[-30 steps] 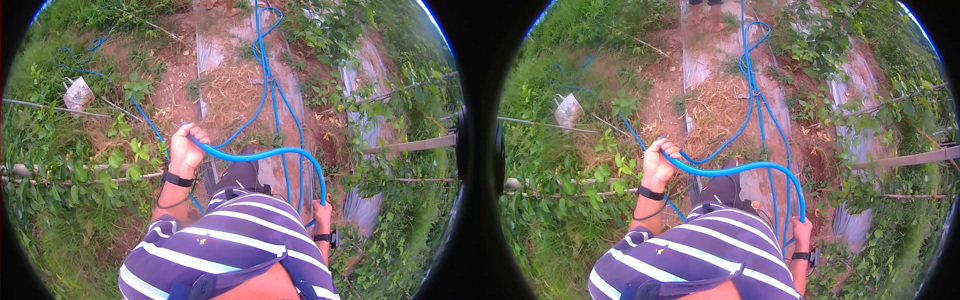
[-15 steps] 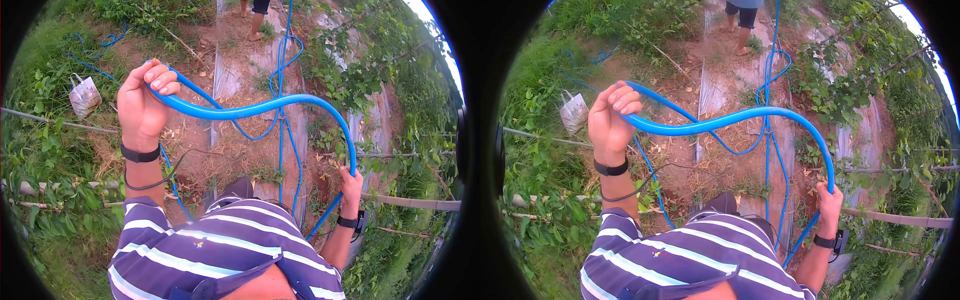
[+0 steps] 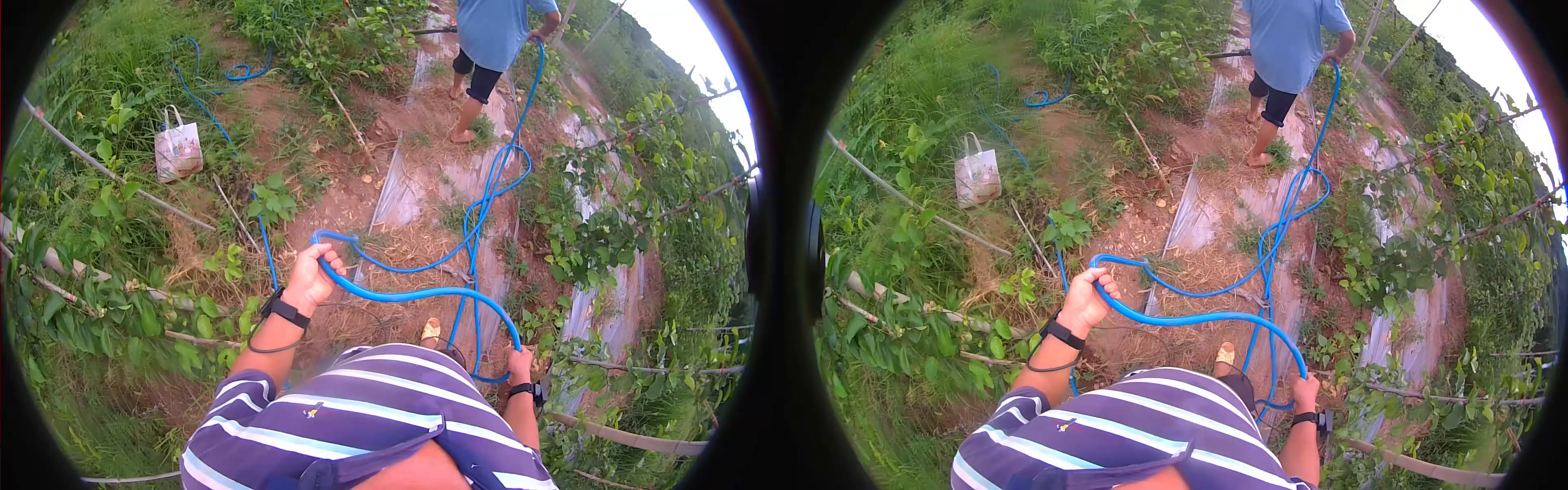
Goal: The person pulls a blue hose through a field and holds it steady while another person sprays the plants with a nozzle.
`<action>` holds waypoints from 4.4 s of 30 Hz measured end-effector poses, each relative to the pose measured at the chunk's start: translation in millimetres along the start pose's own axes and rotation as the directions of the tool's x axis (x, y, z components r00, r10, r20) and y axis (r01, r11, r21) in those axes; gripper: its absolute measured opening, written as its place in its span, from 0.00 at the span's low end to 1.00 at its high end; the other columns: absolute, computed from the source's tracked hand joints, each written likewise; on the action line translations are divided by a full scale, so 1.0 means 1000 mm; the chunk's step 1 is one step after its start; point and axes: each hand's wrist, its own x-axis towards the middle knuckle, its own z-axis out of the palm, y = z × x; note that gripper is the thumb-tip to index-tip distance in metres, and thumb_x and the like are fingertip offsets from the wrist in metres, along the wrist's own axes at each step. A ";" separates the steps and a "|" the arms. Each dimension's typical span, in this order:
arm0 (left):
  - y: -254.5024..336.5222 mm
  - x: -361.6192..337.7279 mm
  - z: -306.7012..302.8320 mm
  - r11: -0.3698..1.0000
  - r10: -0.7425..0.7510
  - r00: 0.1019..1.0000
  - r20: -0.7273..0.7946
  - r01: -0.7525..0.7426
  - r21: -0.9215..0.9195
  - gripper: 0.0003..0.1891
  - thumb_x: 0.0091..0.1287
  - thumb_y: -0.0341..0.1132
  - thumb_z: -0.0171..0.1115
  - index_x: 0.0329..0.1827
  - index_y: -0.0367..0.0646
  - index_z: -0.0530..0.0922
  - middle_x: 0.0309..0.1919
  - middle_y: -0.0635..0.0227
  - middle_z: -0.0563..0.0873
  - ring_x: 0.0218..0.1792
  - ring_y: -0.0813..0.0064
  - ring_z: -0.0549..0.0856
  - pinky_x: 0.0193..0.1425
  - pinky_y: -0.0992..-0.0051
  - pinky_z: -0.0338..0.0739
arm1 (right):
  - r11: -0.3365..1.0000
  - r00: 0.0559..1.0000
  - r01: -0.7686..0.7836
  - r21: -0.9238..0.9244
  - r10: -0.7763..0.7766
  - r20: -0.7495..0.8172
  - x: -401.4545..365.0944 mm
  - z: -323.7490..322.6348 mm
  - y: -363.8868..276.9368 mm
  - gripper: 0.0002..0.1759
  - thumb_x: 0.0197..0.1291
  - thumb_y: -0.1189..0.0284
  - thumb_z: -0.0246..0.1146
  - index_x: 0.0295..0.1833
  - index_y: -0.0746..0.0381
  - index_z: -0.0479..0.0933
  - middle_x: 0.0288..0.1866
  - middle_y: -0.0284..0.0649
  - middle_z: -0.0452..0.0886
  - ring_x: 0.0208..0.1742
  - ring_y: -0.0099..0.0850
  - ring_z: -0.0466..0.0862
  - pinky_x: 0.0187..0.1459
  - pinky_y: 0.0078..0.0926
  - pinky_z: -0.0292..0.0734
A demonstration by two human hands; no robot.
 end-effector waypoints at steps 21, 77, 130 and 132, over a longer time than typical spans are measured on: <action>-0.103 0.030 0.002 0.960 0.015 0.956 -0.292 -0.096 -0.265 0.09 0.65 0.32 0.55 0.26 0.46 0.68 0.20 0.70 0.72 0.26 0.69 0.73 0.38 0.65 0.70 | 0.984 0.836 -0.101 -0.149 0.165 0.523 0.148 0.066 -0.073 0.07 0.53 0.74 0.67 0.31 0.65 0.76 0.17 0.36 0.73 0.13 0.28 0.71 0.16 0.28 0.67; -0.084 -0.048 -0.011 0.930 -0.219 0.969 0.115 0.172 0.325 0.17 0.74 0.44 0.49 0.46 0.39 0.79 0.45 0.55 0.86 0.51 0.60 0.84 0.56 0.63 0.78 | 0.675 0.239 0.709 0.202 -0.500 0.832 -0.117 0.121 -0.312 0.10 0.53 0.70 0.68 0.38 0.64 0.81 0.26 0.33 0.79 0.31 0.20 0.76 0.34 0.25 0.73; -0.046 -0.022 -0.064 0.880 0.322 0.936 -0.139 -0.351 -0.321 0.11 0.69 0.42 0.53 0.40 0.44 0.76 0.29 0.69 0.79 0.33 0.69 0.78 0.45 0.62 0.73 | 0.745 0.645 0.627 -0.227 -0.333 0.688 0.059 0.039 -0.149 0.17 0.45 0.64 0.73 0.38 0.64 0.83 0.29 0.41 0.82 0.33 0.30 0.80 0.38 0.32 0.75; -0.065 -0.019 -0.065 0.961 0.156 0.981 -0.111 -0.177 -0.210 0.09 0.68 0.41 0.54 0.38 0.44 0.74 0.24 0.71 0.75 0.27 0.71 0.75 0.40 0.64 0.71 | 0.802 0.685 0.542 -0.252 -0.247 0.685 0.078 0.048 -0.108 0.16 0.46 0.65 0.72 0.37 0.64 0.83 0.28 0.38 0.81 0.31 0.28 0.79 0.36 0.30 0.74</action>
